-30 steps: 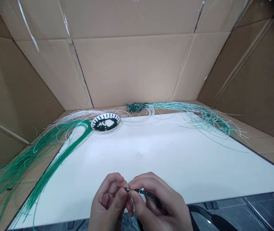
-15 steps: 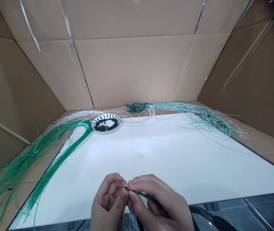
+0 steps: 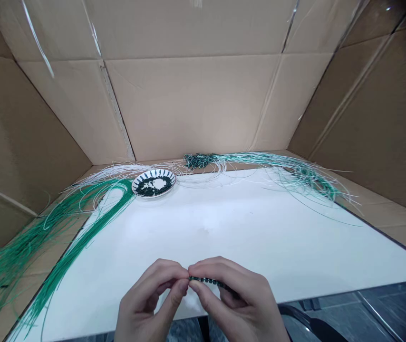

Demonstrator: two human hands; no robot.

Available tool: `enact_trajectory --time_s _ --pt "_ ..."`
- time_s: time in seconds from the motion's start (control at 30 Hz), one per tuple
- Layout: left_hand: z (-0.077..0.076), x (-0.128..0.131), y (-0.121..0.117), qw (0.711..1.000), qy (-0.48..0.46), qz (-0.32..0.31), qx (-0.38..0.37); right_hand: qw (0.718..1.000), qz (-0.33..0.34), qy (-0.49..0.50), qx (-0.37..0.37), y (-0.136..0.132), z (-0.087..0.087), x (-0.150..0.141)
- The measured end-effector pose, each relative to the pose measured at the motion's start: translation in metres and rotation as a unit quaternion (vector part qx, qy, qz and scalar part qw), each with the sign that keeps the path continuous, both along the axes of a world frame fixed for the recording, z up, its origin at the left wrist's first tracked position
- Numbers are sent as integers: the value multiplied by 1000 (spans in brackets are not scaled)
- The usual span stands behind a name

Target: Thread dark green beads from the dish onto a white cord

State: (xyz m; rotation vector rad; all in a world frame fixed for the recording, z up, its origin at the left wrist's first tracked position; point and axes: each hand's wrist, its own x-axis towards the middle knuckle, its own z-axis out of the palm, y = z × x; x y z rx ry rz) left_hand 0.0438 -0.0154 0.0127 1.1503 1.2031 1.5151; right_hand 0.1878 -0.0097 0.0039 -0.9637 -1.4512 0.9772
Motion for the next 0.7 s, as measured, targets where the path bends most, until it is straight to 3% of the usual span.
enact_trajectory --time_s 0.2,0.37,0.53,0.7 --pt "-7 -8 1 994 105 -35 21 991 -10 -43 -125 2 14 -4" --pt "-4 -3 -1 995 29 -78 -50 980 57 -23 -191 8 11 2" --pt "-1 -4 -1 982 -43 -134 -124 959 126 86 -238 11 5 3" --pt "-4 -7 1 967 -100 -180 -151 950 166 140 -222 12 -7 0"
